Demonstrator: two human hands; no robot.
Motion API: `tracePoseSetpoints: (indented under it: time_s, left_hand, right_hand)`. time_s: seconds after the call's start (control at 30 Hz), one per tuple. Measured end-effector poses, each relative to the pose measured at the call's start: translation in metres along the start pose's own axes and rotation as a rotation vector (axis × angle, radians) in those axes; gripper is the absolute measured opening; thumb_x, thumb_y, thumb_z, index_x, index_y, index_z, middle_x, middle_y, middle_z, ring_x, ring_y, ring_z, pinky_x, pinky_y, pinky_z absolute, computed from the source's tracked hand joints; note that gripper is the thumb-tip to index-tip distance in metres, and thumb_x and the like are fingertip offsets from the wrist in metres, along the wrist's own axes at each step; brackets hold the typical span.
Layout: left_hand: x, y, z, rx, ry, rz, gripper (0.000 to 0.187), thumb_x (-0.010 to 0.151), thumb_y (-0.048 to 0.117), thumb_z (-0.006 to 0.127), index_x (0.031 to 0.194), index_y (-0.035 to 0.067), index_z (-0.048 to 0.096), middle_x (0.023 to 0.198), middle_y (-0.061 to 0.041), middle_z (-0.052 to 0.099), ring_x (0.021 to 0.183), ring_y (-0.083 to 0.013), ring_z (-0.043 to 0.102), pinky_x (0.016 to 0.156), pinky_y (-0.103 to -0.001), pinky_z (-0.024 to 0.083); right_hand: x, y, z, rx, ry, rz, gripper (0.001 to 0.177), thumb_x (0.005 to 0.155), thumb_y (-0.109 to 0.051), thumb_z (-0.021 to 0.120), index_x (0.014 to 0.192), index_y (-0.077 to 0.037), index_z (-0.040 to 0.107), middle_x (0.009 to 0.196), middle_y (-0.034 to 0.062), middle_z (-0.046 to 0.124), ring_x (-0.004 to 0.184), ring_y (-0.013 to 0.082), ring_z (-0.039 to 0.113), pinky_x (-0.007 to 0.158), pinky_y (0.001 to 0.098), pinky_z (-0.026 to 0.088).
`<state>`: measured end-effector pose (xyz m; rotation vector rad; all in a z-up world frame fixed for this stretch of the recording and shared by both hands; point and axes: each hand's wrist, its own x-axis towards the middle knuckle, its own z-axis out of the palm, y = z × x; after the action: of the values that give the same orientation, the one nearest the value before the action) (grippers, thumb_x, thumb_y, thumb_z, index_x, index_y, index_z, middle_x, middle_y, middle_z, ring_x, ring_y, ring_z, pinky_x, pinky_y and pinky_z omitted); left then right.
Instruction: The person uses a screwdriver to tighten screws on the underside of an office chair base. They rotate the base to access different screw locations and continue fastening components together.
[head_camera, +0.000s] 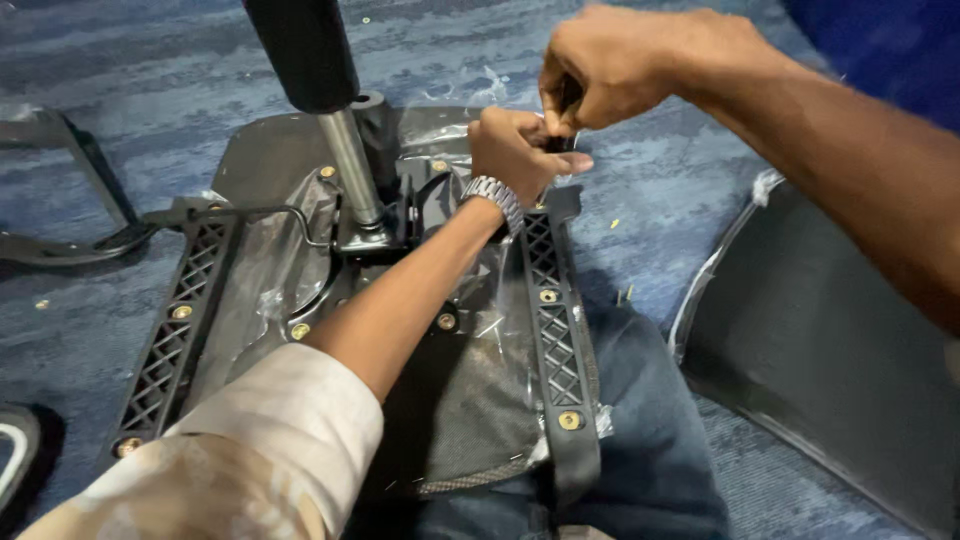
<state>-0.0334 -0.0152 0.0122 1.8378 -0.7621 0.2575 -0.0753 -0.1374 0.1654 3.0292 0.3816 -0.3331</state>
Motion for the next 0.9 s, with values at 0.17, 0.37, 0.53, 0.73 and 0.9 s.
tracePoseSetpoints:
  time_s: [0.17, 0.37, 0.53, 0.73, 0.9]
  left_hand:
    - [0.004, 0.005, 0.003, -0.031, -0.076, -0.089, 0.042, 0.049, 0.034, 0.102, 0.068, 0.006, 0.077, 0.064, -0.006, 0.076, 0.052, -0.0115, 0.07, 0.053, -0.029, 0.056]
    - [0.011, 0.008, 0.009, 0.012, -0.137, -0.113, 0.043, 0.047, 0.032, 0.101, 0.069, 0.004, 0.076, 0.067, -0.008, 0.076, 0.058, -0.0138, 0.073, 0.058, -0.029, 0.059]
    - [0.034, -0.004, 0.019, -0.462, -0.525, -0.244, 0.032, 0.063, 0.02, 0.094, 0.084, 0.005, 0.076, 0.069, 0.0, 0.078, 0.066, -0.0136, 0.078, 0.063, -0.028, 0.065]
    - [0.041, -0.056, 0.066, -0.731, -0.76, -0.418, 0.039, 0.098, 0.028, 0.081, 0.095, 0.001, 0.054, 0.06, -0.008, 0.057, 0.046, -0.0187, 0.055, 0.045, -0.035, 0.048]
    - [0.028, -0.098, 0.111, -0.573, -0.384, -0.134, 0.04, 0.101, 0.024, 0.078, 0.111, -0.008, 0.056, 0.082, -0.018, 0.061, 0.068, -0.0252, 0.06, 0.064, -0.041, 0.049]
  right_hand:
    - [-0.012, -0.007, -0.007, 0.084, -0.065, 0.299, 0.041, 0.089, -0.045, 0.079, 0.112, -0.011, 0.072, 0.081, 0.0152, 0.076, 0.078, 0.0271, 0.076, 0.075, 0.0411, 0.059]
    - [-0.004, -0.012, 0.0, 0.169, -0.073, 0.718, 0.041, 0.088, -0.05, 0.071, 0.084, -0.011, 0.082, 0.071, 0.0066, 0.077, 0.078, 0.021, 0.079, 0.08, 0.039, 0.06]
    - [0.008, -0.004, 0.013, -0.022, 0.085, 0.53, 0.038, 0.075, -0.047, 0.084, 0.08, -0.009, 0.082, 0.068, 0.0042, 0.076, 0.082, 0.0217, 0.074, 0.082, 0.04, 0.055]
    - [0.023, 0.009, 0.032, -0.103, 0.313, 0.325, 0.037, 0.06, -0.033, 0.091, 0.083, -0.007, 0.077, 0.071, 0.0134, 0.068, 0.07, 0.0339, 0.071, 0.063, 0.0478, 0.057]
    - [0.018, 0.02, 0.031, -0.11, 0.32, 0.008, 0.029, 0.072, -0.032, 0.085, 0.076, -0.004, 0.077, 0.065, 0.0165, 0.068, 0.057, 0.034, 0.068, 0.051, 0.0478, 0.053]
